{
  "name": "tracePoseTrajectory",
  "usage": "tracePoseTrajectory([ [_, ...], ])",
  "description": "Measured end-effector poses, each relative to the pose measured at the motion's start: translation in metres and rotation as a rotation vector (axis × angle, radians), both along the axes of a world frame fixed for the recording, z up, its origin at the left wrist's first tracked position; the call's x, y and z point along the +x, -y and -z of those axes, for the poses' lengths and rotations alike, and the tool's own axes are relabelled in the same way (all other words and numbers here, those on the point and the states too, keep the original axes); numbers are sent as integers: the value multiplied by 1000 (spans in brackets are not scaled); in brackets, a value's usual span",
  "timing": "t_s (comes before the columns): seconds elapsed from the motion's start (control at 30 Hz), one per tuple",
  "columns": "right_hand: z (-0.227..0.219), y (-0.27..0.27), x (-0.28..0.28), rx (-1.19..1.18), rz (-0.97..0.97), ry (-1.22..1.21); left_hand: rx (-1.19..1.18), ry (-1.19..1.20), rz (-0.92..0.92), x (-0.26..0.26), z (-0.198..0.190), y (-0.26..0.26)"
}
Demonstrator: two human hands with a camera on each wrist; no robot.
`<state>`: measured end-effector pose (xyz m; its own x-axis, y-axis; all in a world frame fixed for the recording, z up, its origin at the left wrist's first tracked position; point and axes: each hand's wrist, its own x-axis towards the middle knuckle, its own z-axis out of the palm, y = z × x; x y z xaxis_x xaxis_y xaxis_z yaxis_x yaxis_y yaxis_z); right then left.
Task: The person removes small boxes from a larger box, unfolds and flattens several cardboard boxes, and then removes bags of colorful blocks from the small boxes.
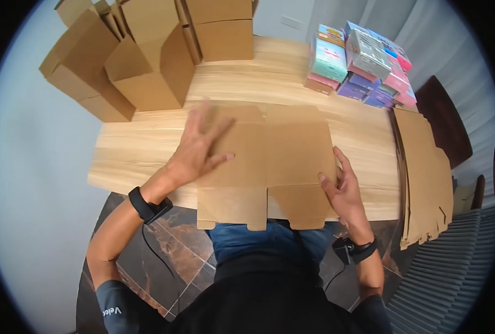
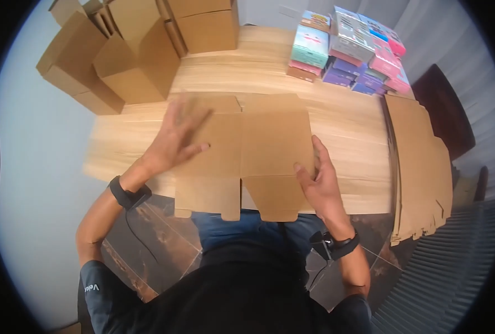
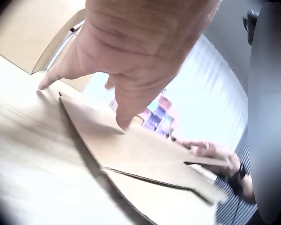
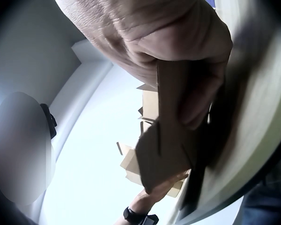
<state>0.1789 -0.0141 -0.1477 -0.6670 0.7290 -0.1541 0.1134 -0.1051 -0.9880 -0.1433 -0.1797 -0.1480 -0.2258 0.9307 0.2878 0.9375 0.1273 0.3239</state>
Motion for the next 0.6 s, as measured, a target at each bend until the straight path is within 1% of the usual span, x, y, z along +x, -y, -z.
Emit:
tracePoseTrajectory([
  [0.03,2,0,2,41,14,41,-234,-298,123,4,6,-3],
  [0.07,4,0,3,77,27,79,-232,-287,134,8,12,-8],
  [0.1,3,-1,5,77,33,85,-261,-182,104,13,18,-14],
  [0.13,1,-3,6,19,27,52,-293,-81,71,18,16,-18],
  [0.17,-1,-4,7,-41,23,14,-296,-84,76,18,11,-17],
  [0.2,-7,-7,7,-42,30,6,-194,30,28,16,0,-16],
  [0.23,-14,-10,8,35,-11,-30,-92,142,-18,15,-16,-16],
  [0.27,-20,-13,10,109,-51,-65,-98,131,-11,12,-33,-18],
  [0.3,-24,-25,9,219,-146,-63,7,-95,52,9,-51,-19],
  [0.33,-30,-35,0,201,-134,-66,112,-316,119,8,-69,-21],
  [0.37,-40,-46,-11,254,-311,-33,91,-311,133,13,-94,-27],
  [0.4,-51,-56,-20,301,-490,2,79,-402,282,22,-119,-37],
  [0.43,-76,-62,-37,343,-654,129,73,-490,432,29,-132,-48],
  [0.47,-99,-64,-60,387,-818,253,58,-484,445,31,-133,-59],
  [0.53,-112,-66,-96,795,-919,327,-637,302,352,35,-137,-78],
  [0.57,-115,-63,-94,798,-903,328,-421,381,340,24,-115,-71],
  [0.6,-118,-60,-90,1392,-473,248,-509,332,211,3,-101,-66],
])
